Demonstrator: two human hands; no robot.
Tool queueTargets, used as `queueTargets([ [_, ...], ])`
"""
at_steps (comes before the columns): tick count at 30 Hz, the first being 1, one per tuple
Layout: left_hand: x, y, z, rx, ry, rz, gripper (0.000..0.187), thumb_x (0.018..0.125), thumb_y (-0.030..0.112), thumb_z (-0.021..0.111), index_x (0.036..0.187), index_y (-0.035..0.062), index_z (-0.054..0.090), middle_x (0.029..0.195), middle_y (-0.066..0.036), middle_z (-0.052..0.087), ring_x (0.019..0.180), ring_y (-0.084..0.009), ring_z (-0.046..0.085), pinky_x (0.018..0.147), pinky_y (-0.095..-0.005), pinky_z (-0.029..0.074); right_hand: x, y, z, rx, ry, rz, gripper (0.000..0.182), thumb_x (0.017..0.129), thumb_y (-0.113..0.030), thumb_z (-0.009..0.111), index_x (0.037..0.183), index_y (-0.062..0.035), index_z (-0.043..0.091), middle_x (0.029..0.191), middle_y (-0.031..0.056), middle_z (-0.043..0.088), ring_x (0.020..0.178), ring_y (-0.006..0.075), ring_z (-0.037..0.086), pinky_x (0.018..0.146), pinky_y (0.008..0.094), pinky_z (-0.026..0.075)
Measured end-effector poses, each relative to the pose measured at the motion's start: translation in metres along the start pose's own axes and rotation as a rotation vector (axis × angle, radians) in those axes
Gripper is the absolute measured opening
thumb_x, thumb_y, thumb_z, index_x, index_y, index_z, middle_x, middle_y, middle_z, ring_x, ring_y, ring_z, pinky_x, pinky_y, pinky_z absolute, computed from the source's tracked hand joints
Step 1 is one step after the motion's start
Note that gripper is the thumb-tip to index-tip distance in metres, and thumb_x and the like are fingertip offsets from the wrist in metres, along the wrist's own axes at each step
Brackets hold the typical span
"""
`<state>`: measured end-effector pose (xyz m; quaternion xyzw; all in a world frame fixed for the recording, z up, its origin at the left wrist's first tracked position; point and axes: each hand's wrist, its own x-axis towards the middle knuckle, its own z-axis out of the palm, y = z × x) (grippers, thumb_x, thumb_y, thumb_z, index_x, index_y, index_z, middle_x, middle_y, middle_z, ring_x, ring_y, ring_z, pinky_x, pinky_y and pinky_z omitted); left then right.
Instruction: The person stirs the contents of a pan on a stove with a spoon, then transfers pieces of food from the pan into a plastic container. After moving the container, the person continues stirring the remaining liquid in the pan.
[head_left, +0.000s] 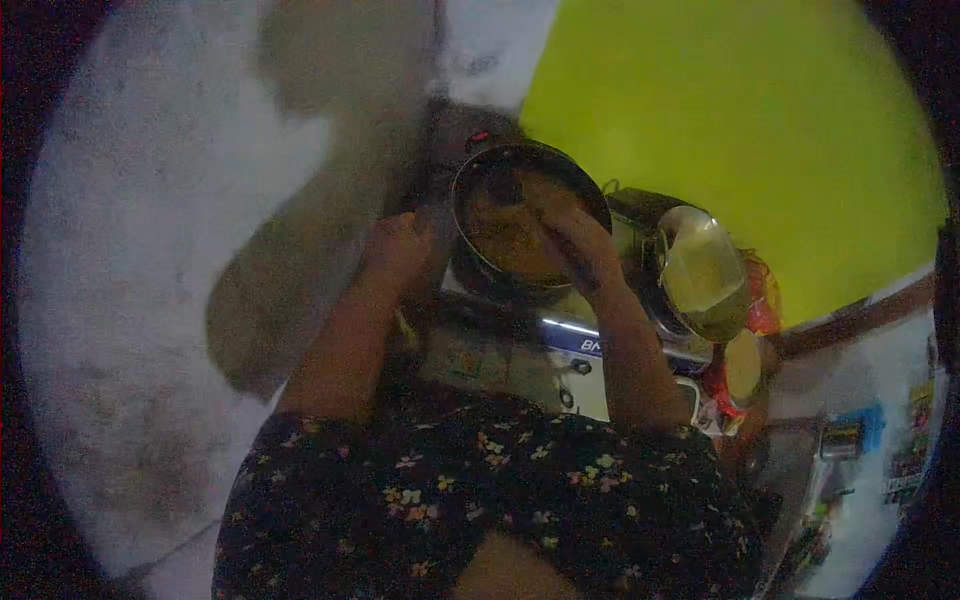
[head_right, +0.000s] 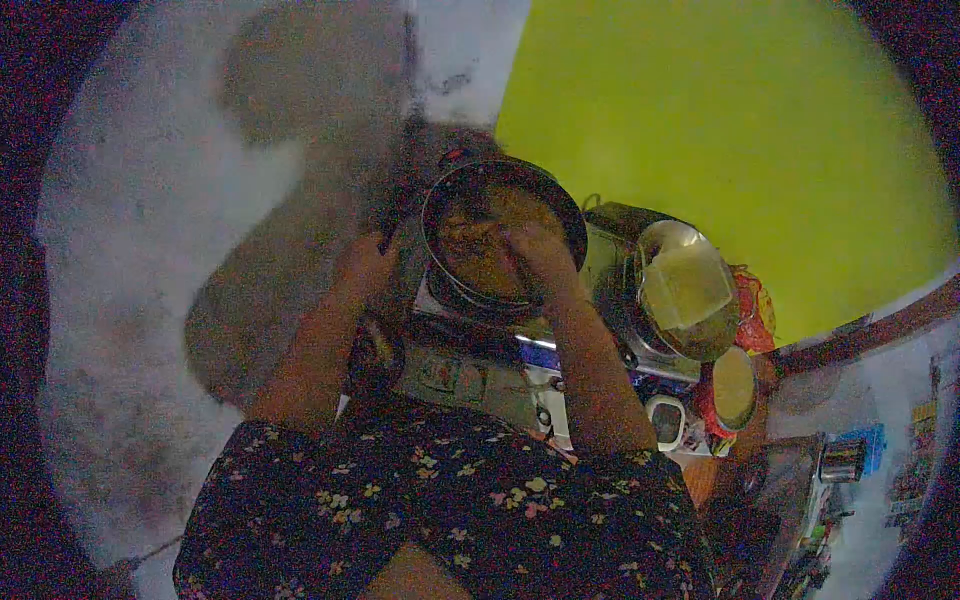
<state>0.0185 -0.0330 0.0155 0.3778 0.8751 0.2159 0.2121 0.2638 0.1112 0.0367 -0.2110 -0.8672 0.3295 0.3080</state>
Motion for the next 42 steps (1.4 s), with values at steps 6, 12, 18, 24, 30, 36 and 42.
queueTargets([
  [6, 0.02, -0.022, 0.021, 0.091, 0.09, 0.046, 0.054, 0.09, 0.041, 0.052, 0.125, 0.0006, 0.053, 0.123, -0.021, 0.056, 0.115, -0.037, 0.053, 0.098, -0.046, 0.042, 0.004, -0.018, -0.001, -0.213, 0.098, -0.293, 0.026, 0.077, 0.002, 0.067, 0.101, -0.0064, 0.064, 0.095, 0.0122, 0.062, 0.087, 0.0274, 0.062, 0.076, 0.0323, 0.05],
  [12, 0.015, -0.014, 0.006, 0.071, 0.005, 0.003, 0.053, 0.089, 0.04, 0.053, 0.124, 0.0, 0.054, 0.123, -0.022, 0.056, 0.115, -0.038, 0.052, 0.098, -0.0453, 0.042, 0.004, 0.0, 0.008, -0.038, 0.05, -0.026, 0.024, 0.078, 0.0, 0.067, 0.102, -0.0053, 0.064, 0.096, 0.0115, 0.063, 0.087, 0.0261, 0.063, 0.075, 0.0315, 0.05],
  [18, 0.014, -0.024, 0.012, 0.064, 0.078, 0.032, 0.049, 0.09, 0.037, 0.051, 0.123, 0.0003, 0.055, 0.122, -0.023, 0.056, 0.113, -0.0384, 0.054, 0.098, -0.0452, 0.043, 0.003, -0.009, -0.003, -0.358, 0.095, -0.286, 0.021, 0.08, -0.003, 0.066, 0.101, -0.0031, 0.063, 0.09, 0.0116, 0.061, 0.081, 0.0269, 0.062, 0.072, 0.0328, 0.05],
  [24, 0.005, -0.009, 0.001, 0.062, 0.014, 0.031, 0.048, 0.091, 0.038, 0.05, 0.121, -0.0001, 0.056, 0.12, -0.023, 0.057, 0.113, -0.0386, 0.054, 0.098, -0.0469, 0.042, -0.006, 0.013, -0.035, -0.505, 0.2, -0.112, 0.025, 0.075, -0.007, 0.066, 0.1, -0.009, 0.064, 0.083, 0.0152, 0.059, 0.082, 0.0358, 0.06, 0.072, 0.0416, 0.048],
  [30, 0.003, 0.004, 0.009, 0.105, 0.072, 0.063, 0.05, 0.09, 0.04, 0.052, 0.121, 0.0008, 0.056, 0.117, -0.023, 0.059, 0.111, -0.0392, 0.055, 0.096, -0.0474, 0.043, -0.03, 0.029, -0.059, -0.653, 0.138, 0.011, 0.019, 0.081, -0.014, 0.062, 0.098, -0.0065, 0.065, 0.087, 0.0167, 0.062, 0.084, 0.0385, 0.06, 0.07, 0.0434, 0.049],
  [36, 0.016, -0.001, 0.012, 0.053, 0.037, 0.081, 0.051, 0.09, 0.041, 0.053, 0.123, 0.0029, 0.055, 0.119, -0.021, 0.059, 0.11, -0.0391, 0.056, 0.094, -0.0488, 0.044, -0.055, 0.056, -0.055, -0.516, 0.006, 0.431, 0.02, 0.089, -0.017, 0.057, 0.103, -0.0043, 0.062, 0.097, 0.0164, 0.062, 0.094, 0.0312, 0.059, 0.081, 0.0422, 0.047],
  [42, 0.027, -0.007, 0.029, 0.149, 0.12, 0.099, 0.052, 0.089, 0.043, 0.053, 0.123, 0.0034, 0.056, 0.121, -0.02, 0.058, 0.111, -0.0375, 0.055, 0.095, -0.0475, 0.044, -0.069, 0.18, -0.012, 0.31, 0.352, 0.333, 0.021, 0.088, -0.022, 0.061, 0.096, -0.0027, 0.065, 0.088, 0.0155, 0.065, 0.083, 0.0271, 0.063, 0.075, 0.0374, 0.05],
])
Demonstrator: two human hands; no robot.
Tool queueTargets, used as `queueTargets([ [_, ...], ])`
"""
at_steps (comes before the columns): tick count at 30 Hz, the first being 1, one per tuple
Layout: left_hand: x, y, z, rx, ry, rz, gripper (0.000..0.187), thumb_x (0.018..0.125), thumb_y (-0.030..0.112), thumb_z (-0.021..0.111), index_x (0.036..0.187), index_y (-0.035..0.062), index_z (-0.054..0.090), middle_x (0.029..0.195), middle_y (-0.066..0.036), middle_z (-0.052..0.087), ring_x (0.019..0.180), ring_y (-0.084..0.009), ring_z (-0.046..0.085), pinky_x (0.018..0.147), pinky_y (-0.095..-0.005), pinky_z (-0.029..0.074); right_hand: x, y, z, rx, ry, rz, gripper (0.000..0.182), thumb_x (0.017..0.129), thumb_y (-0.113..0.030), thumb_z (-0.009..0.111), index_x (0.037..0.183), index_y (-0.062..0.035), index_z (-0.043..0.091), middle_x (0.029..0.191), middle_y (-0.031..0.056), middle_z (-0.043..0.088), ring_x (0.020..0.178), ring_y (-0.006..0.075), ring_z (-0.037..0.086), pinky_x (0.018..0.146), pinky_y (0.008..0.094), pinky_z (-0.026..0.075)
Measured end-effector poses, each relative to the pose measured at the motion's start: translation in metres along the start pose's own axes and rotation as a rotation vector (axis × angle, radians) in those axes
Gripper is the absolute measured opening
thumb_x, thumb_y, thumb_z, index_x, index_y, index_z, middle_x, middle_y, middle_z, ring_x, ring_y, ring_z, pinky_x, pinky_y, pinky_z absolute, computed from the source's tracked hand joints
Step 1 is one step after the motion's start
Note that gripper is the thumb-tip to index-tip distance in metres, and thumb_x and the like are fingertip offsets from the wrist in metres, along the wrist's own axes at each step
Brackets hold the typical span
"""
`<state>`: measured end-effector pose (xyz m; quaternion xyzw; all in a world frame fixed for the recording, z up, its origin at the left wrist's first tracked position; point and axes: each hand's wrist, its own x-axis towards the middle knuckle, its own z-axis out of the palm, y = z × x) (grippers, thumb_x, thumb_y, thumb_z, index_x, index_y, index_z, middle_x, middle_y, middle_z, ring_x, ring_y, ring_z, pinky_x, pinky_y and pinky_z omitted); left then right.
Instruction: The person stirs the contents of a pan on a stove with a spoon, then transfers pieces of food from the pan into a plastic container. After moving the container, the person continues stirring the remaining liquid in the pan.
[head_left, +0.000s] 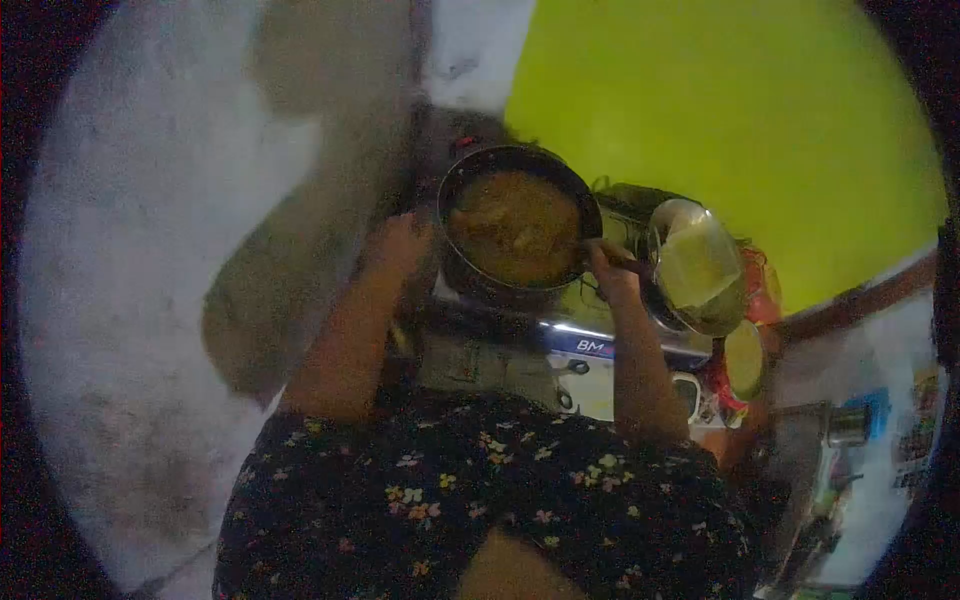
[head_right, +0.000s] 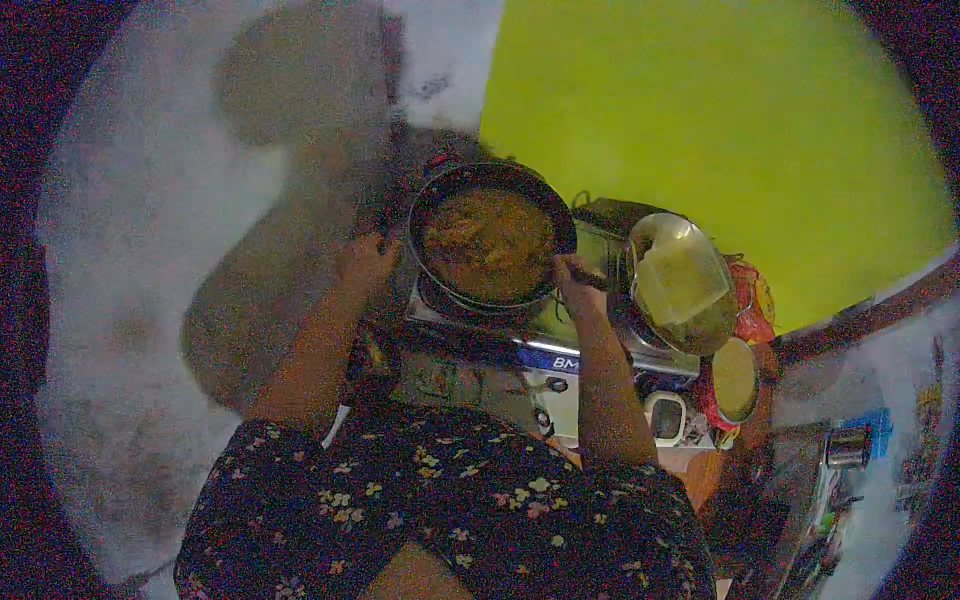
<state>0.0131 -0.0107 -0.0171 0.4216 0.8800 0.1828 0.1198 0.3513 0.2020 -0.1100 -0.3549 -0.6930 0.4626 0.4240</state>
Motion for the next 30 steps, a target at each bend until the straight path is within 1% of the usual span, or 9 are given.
queueTargets([
  [2, -0.002, 0.006, -0.011, -0.005, -0.07, -0.061, 0.052, 0.089, 0.043, 0.052, 0.123, 0.0038, 0.055, 0.122, -0.02, 0.057, 0.113, -0.0367, 0.055, 0.096, -0.0459, 0.043, 0.004, 0.023, 0.006, 0.053, 0.037, -0.091, 0.023, 0.088, -0.023, 0.062, 0.093, -0.0018, 0.067, 0.085, 0.0159, 0.066, 0.079, 0.0265, 0.065, 0.072, 0.0359, 0.051],
  [5, 0.004, 0.007, -0.009, -0.011, -0.066, -0.059, 0.052, 0.089, 0.043, 0.052, 0.123, 0.0038, 0.055, 0.122, -0.02, 0.057, 0.113, -0.0366, 0.054, 0.097, -0.0459, 0.043, -0.016, -0.083, 0.028, -0.363, 0.082, -0.136, 0.02, 0.088, -0.022, 0.062, 0.092, -0.0029, 0.067, 0.084, 0.016, 0.066, 0.078, 0.026, 0.065, 0.07, 0.035, 0.051],
  [12, 0.019, 0.004, 0.004, 0.043, -0.019, -0.002, 0.049, 0.089, 0.041, 0.051, 0.119, 0.0032, 0.058, 0.12, -0.021, 0.058, 0.111, -0.0375, 0.055, 0.094, -0.0478, 0.044, -0.008, -0.122, 0.036, -0.492, -0.065, -0.479, 0.02, 0.088, -0.023, 0.062, 0.093, -0.0035, 0.066, 0.074, 0.0101, 0.061, 0.068, 0.0225, 0.061, 0.064, 0.0333, 0.049],
  [14, 0.009, 0.013, -0.008, -0.013, -0.034, -0.023, 0.048, 0.09, 0.041, 0.05, 0.118, 0.0034, 0.059, 0.119, -0.02, 0.058, 0.111, -0.0378, 0.055, 0.094, -0.0481, 0.044, -0.013, -0.133, 0.044, 0.208, -0.111, 0.024, 0.018, 0.086, -0.02, 0.063, 0.096, -0.0047, 0.065, 0.075, 0.009, 0.059, 0.066, 0.0231, 0.06, 0.063, 0.0322, 0.048],
  [16, 0.007, 0.019, -0.016, -0.014, -0.055, -0.043, 0.047, 0.09, 0.04, 0.049, 0.117, 0.0037, 0.059, 0.117, -0.02, 0.059, 0.109, -0.0384, 0.056, 0.093, -0.0484, 0.044, -0.011, -0.134, 0.043, 0.393, -0.162, 0.218, 0.017, 0.084, -0.018, 0.064, 0.097, -0.0063, 0.064, 0.078, 0.0092, 0.058, 0.067, 0.024, 0.059, 0.062, 0.0317, 0.048],
  [21, 0.016, 0.013, -0.008, -0.059, -0.059, -0.016, 0.047, 0.09, 0.041, 0.048, 0.115, 0.0037, 0.06, 0.115, -0.021, 0.06, 0.107, -0.039, 0.057, 0.092, -0.0486, 0.045, -0.009, -0.162, 0.023, -0.763, -0.149, -0.364, 0.016, 0.078, -0.011, 0.064, 0.094, -0.008, 0.063, 0.085, 0.0115, 0.058, 0.074, 0.0262, 0.06, 0.064, 0.0328, 0.048],
  [24, 0.017, 0.014, -0.01, -0.086, -0.07, 0.015, 0.047, 0.09, 0.042, 0.048, 0.112, 0.0027, 0.061, 0.114, -0.022, 0.06, 0.107, -0.0393, 0.057, 0.09, -0.0487, 0.045, -0.015, -0.177, 0.009, -0.98, -0.141, -0.397, 0.02, 0.076, -0.01, 0.064, 0.096, -0.0074, 0.063, 0.086, 0.0121, 0.058, 0.075, 0.029, 0.06, 0.061, 0.036, 0.048],
  [27, 0.023, 0.008, 0.003, -0.074, 0.0, 0.044, 0.048, 0.09, 0.042, 0.048, 0.11, 0.0015, 0.062, 0.112, -0.024, 0.061, 0.105, -0.0401, 0.057, 0.089, -0.0489, 0.046, -0.02, -0.161, -0.004, -0.781, -0.125, -0.31, 0.019, 0.081, -0.011, 0.062, 0.099, -0.0069, 0.064, 0.086, 0.0108, 0.058, 0.077, 0.0279, 0.06, 0.059, 0.0379, 0.048],
  [30, 0.029, 0.001, 0.013, -0.044, 0.061, 0.075, 0.052, 0.089, 0.045, 0.05, 0.112, 0.0, 0.061, 0.114, -0.024, 0.06, 0.106, -0.04, 0.058, 0.09, -0.0485, 0.046, -0.031, -0.2, 0.009, -0.143, -0.012, 0.479, 0.013, 0.086, -0.014, 0.062, 0.096, -0.0067, 0.065, 0.087, 0.0087, 0.061, 0.078, 0.0211, 0.059, 0.056, 0.0368, 0.047],
])
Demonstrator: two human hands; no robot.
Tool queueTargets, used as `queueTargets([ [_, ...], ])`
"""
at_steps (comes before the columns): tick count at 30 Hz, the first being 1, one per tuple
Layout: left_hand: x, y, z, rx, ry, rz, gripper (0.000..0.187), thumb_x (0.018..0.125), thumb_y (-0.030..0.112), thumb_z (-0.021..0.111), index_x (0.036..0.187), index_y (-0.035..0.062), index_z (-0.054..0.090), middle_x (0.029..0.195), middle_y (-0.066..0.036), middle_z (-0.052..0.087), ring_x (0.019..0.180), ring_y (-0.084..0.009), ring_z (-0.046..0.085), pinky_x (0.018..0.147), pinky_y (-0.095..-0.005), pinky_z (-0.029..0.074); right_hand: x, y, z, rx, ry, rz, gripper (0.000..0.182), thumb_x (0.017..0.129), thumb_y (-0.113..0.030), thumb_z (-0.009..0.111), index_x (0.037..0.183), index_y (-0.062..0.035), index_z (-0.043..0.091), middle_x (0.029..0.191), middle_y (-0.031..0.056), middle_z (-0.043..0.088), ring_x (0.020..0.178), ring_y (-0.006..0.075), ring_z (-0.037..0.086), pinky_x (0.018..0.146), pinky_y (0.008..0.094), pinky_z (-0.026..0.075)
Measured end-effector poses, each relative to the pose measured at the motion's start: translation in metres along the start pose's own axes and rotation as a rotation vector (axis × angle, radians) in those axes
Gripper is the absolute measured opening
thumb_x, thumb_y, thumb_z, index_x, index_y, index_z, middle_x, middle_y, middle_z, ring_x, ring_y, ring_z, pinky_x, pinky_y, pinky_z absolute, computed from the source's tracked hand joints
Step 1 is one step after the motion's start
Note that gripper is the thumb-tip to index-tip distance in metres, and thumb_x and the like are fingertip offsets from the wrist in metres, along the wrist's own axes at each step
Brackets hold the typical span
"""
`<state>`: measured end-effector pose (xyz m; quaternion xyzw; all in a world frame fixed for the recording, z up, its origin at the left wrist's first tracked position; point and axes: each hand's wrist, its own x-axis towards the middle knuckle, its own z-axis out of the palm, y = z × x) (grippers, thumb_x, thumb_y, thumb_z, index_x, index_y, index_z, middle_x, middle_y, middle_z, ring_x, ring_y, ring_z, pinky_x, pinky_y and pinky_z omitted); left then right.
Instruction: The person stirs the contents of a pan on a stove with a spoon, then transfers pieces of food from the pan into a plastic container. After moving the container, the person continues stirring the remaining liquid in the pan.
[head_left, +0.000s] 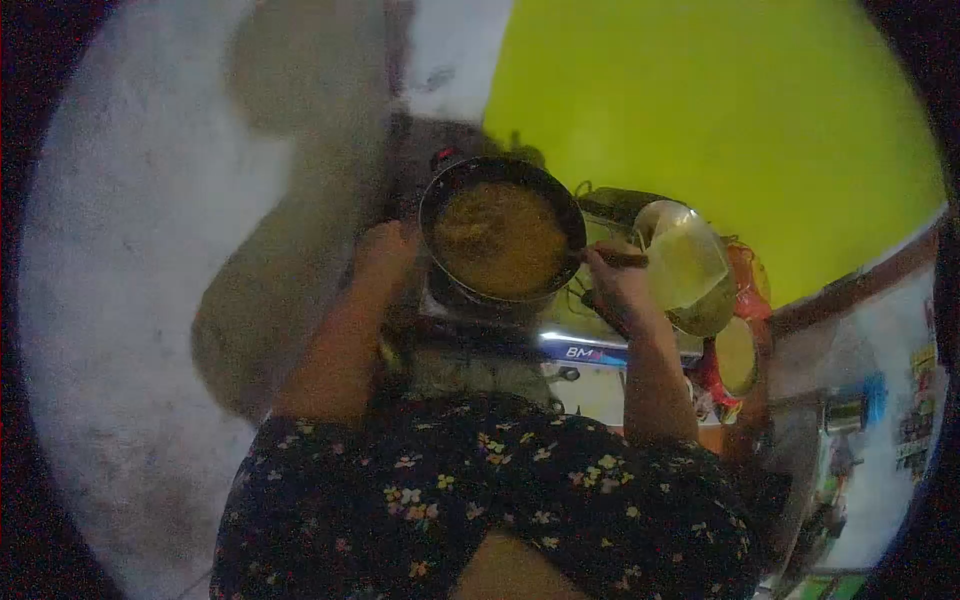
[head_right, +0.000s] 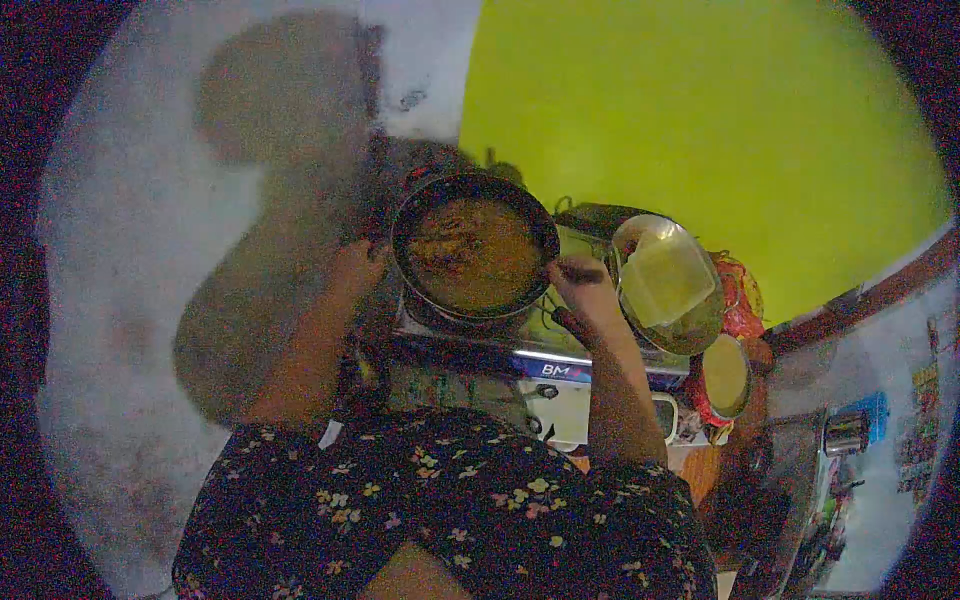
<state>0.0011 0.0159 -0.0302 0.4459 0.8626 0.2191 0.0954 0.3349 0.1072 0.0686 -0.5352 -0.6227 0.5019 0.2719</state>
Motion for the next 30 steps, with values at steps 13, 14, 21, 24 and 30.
queueTargets([
  [13, 0.005, 0.007, -0.004, 0.069, -0.037, 0.011, 0.048, 0.09, 0.041, 0.051, 0.115, 0.0007, 0.059, 0.116, -0.022, 0.059, 0.108, -0.0386, 0.057, 0.091, -0.0484, 0.045, 0.066, 0.078, 0.059, 0.282, -0.003, -0.091, 0.026, 0.081, -0.024, 0.067, 0.093, -0.0007, 0.065, 0.083, 0.0101, 0.065, 0.071, 0.0195, 0.063, 0.065, 0.0338, 0.052],
  [14, 0.005, 0.005, -0.003, 0.084, -0.019, 0.023, 0.048, 0.091, 0.041, 0.05, 0.115, 0.0001, 0.058, 0.116, -0.022, 0.059, 0.108, -0.0384, 0.057, 0.092, -0.0483, 0.045, 0.063, 0.074, 0.062, 0.356, -0.014, -0.065, 0.029, 0.081, -0.026, 0.067, 0.094, -0.0003, 0.065, 0.08, 0.0085, 0.064, 0.069, 0.0183, 0.062, 0.063, 0.0315, 0.051],
  [21, 0.006, 0.01, -0.007, 0.062, -0.094, -0.056, 0.051, 0.09, 0.043, 0.05, 0.114, -0.001, 0.058, 0.116, -0.022, 0.059, 0.108, -0.0385, 0.056, 0.093, -0.048, 0.044, 0.056, 0.054, 0.067, 0.672, 0.026, 0.152, 0.029, 0.086, -0.024, 0.06, 0.097, 0.0025, 0.061, 0.1, 0.0153, 0.062, 0.087, 0.0239, 0.063, 0.072, 0.0357, 0.052],
  [24, -0.001, 0.019, -0.02, 0.059, -0.1, -0.073, 0.052, 0.089, 0.044, 0.051, 0.114, -0.0012, 0.058, 0.117, -0.022, 0.058, 0.109, -0.038, 0.056, 0.093, -0.048, 0.044, 0.055, 0.056, 0.065, 0.815, 0.01, 0.133, 0.028, 0.087, -0.023, 0.058, 0.099, 0.003, 0.06, 0.104, 0.0167, 0.06, 0.088, 0.0237, 0.062, 0.071, 0.0356, 0.052],
  [30, 0.008, 0.007, -0.007, 0.023, -0.067, -0.031, 0.051, 0.088, 0.041, 0.053, 0.116, -0.001, 0.058, 0.118, -0.022, 0.058, 0.11, -0.0374, 0.056, 0.094, -0.0472, 0.043, 0.055, 0.036, 0.05, 0.733, -0.014, 0.013, 0.027, 0.091, -0.024, 0.054, 0.097, 0.0012, 0.062, 0.096, 0.0131, 0.064, 0.078, 0.0223, 0.062, 0.067, 0.0333, 0.051],
])
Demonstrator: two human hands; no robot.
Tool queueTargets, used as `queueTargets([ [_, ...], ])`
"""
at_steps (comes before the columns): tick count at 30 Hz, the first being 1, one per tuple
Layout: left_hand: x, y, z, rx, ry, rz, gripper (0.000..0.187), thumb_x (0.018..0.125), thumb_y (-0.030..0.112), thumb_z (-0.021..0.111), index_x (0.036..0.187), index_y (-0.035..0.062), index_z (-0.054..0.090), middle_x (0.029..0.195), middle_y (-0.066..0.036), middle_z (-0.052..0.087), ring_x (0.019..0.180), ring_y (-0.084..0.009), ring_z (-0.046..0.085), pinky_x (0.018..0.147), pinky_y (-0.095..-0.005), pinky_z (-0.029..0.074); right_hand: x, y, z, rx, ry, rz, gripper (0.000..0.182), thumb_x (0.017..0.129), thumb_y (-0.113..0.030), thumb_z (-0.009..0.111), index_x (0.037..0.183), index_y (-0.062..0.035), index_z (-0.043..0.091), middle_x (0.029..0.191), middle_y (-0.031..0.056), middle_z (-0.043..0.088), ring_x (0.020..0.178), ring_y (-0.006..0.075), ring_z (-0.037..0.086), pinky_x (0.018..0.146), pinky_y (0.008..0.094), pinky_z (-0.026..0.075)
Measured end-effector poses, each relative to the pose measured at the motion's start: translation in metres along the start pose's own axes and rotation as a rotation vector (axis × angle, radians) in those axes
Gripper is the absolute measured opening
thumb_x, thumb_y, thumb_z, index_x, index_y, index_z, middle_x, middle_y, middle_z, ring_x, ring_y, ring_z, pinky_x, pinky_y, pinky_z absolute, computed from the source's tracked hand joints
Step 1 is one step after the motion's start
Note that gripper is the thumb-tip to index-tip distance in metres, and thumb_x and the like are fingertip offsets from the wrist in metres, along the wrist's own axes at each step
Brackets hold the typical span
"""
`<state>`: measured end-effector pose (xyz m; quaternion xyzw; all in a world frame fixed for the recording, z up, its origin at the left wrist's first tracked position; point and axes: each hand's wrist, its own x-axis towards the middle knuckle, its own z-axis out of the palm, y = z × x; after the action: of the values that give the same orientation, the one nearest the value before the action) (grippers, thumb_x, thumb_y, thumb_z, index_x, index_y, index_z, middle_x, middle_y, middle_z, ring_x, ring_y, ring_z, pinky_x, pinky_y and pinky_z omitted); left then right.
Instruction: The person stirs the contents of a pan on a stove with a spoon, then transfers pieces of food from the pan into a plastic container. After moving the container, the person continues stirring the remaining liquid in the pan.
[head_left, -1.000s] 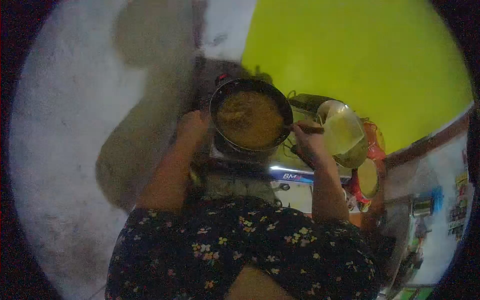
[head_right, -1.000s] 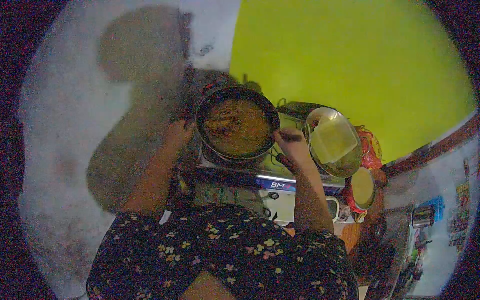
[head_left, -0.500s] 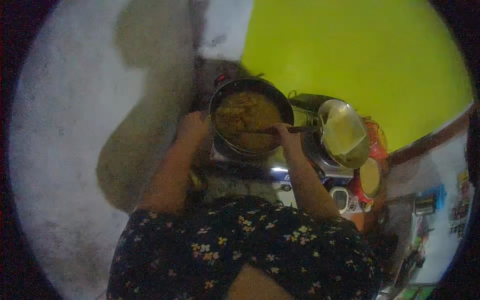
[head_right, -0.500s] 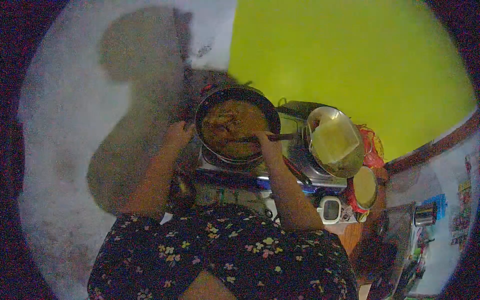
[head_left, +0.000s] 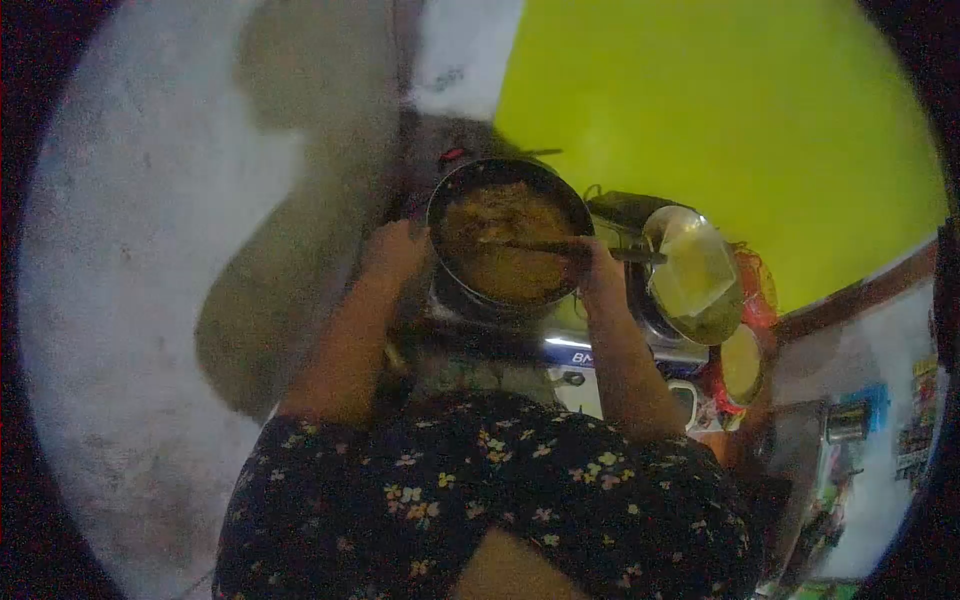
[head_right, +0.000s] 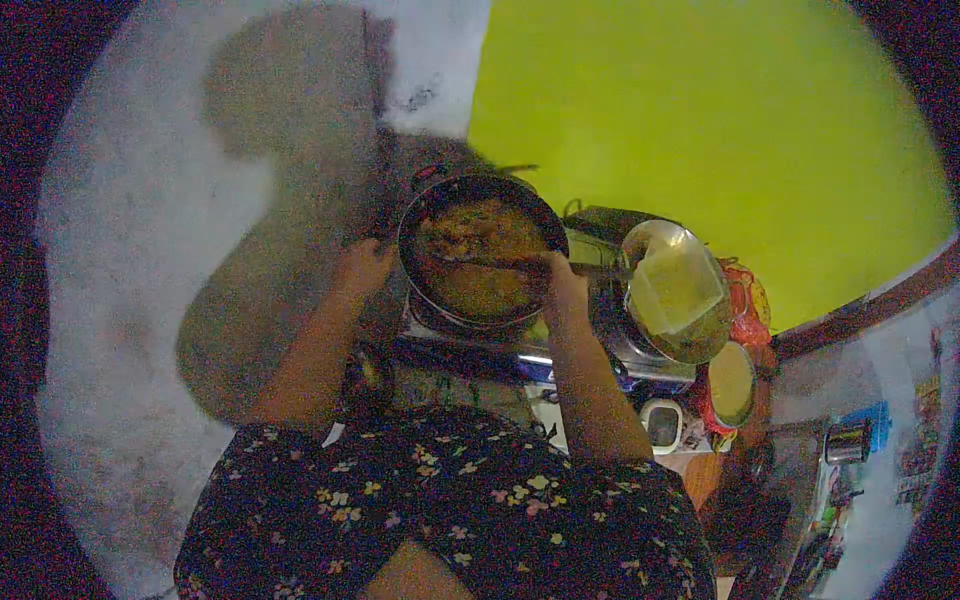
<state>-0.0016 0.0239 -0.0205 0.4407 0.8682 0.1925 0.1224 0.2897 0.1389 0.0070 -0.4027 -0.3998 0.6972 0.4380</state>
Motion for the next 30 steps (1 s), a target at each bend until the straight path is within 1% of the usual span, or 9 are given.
queueTargets([
  [4, 0.002, 0.004, -0.008, -0.064, -0.102, -0.022, 0.05, 0.088, 0.039, 0.055, 0.119, 0.0002, 0.057, 0.121, -0.021, 0.057, 0.112, -0.0361, 0.055, 0.095, -0.0454, 0.043, -0.006, -0.033, 0.002, -0.089, 0.02, -0.13, 0.03, 0.09, -0.027, 0.057, 0.102, -0.0003, 0.062, 0.095, 0.0109, 0.065, 0.08, 0.0217, 0.063, 0.071, 0.0329, 0.05],
  [7, -0.001, 0.013, -0.01, 0.007, -0.096, -0.034, 0.049, 0.089, 0.038, 0.055, 0.121, 0.001, 0.056, 0.121, -0.021, 0.058, 0.112, -0.0353, 0.056, 0.095, -0.0445, 0.044, 0.002, -0.043, -0.004, -0.382, 0.077, -0.449, 0.021, 0.087, -0.017, 0.062, 0.095, 0.0018, 0.066, 0.094, 0.0101, 0.067, 0.079, 0.0225, 0.065, 0.073, 0.0307, 0.051],
  [12, -0.003, 0.01, -0.009, -0.093, -0.06, 0.001, 0.046, 0.089, 0.038, 0.053, 0.112, -0.0001, 0.061, 0.111, -0.023, 0.062, 0.104, -0.0383, 0.059, 0.09, -0.0462, 0.046, 0.018, -0.04, -0.003, -0.991, -0.174, -0.983, 0.016, 0.084, -0.009, 0.062, 0.096, 0.0, 0.067, 0.094, 0.0074, 0.066, 0.087, 0.0196, 0.061, 0.077, 0.0318, 0.048],
  [14, -0.01, 0.019, -0.02, -0.025, -0.051, 0.024, 0.046, 0.09, 0.04, 0.052, 0.108, -0.0009, 0.063, 0.106, -0.024, 0.062, 0.1, -0.0398, 0.06, 0.088, -0.0474, 0.047, 0.022, -0.025, -0.004, -0.784, -0.271, -0.666, 0.021, 0.081, -0.013, 0.064, 0.099, -0.0023, 0.067, 0.096, 0.0094, 0.066, 0.086, 0.022, 0.061, 0.079, 0.0323, 0.047],
  [17, 0.0, 0.007, -0.006, -0.035, -0.015, 0.016, 0.046, 0.09, 0.041, 0.05, 0.105, -0.0004, 0.064, 0.106, -0.024, 0.062, 0.1, -0.0409, 0.059, 0.088, -0.048, 0.046, 0.021, -0.005, -0.004, -0.672, -0.446, -0.528, 0.036, 0.076, 0.01, 0.062, 0.108, -0.0053, 0.065, 0.101, 0.013, 0.061, 0.093, 0.0228, 0.061, 0.083, 0.0305, 0.048],
  [19, 0.003, 0.004, -0.003, -0.019, -0.004, 0.013, 0.046, 0.09, 0.041, 0.05, 0.105, -0.0001, 0.063, 0.106, -0.024, 0.062, 0.1, -0.0404, 0.06, 0.087, -0.0479, 0.047, 0.009, -0.02, 0.001, -1.11, -0.498, -0.724, 0.035, 0.076, 0.01, 0.062, 0.107, -0.0046, 0.065, 0.099, 0.0131, 0.062, 0.092, 0.023, 0.061, 0.083, 0.0314, 0.048],
  [22, -0.006, 0.011, -0.01, -0.045, 0.018, 0.011, 0.047, 0.09, 0.042, 0.051, 0.107, 0.0004, 0.063, 0.106, -0.023, 0.062, 0.1, -0.0395, 0.06, 0.087, -0.0478, 0.047, -0.023, -0.052, 0.005, -1.322, -0.558, -0.848, 0.027, 0.078, -0.016, 0.065, 0.102, -0.0039, 0.066, 0.114, 0.0109, 0.058, 0.1, 0.0241, 0.058, 0.083, 0.0346, 0.048],
  [26, -0.002, 0.005, -0.001, 0.013, -0.006, 0.016, 0.048, 0.09, 0.043, 0.051, 0.111, 0.0012, 0.061, 0.111, -0.022, 0.061, 0.103, -0.0378, 0.059, 0.088, -0.0475, 0.046, -0.052, -0.081, 0.011, -0.984, -0.576, -0.374, 0.022, 0.082, -0.012, 0.062, 0.102, -0.0044, 0.066, 0.102, 0.0117, 0.059, 0.094, 0.025, 0.059, 0.08, 0.0338, 0.049],
  [30, -0.004, 0.011, -0.011, 0.012, -0.079, -0.04, 0.047, 0.091, 0.043, 0.05, 0.114, 0.0024, 0.06, 0.115, -0.021, 0.06, 0.108, -0.0369, 0.057, 0.09, -0.0471, 0.045, -0.074, -0.101, 0.016, -1.184, -0.499, -0.589, 0.021, 0.083, -0.014, 0.061, 0.1, -0.0009, 0.065, 0.091, 0.0111, 0.059, 0.086, 0.0235, 0.06, 0.077, 0.0309, 0.049],
])
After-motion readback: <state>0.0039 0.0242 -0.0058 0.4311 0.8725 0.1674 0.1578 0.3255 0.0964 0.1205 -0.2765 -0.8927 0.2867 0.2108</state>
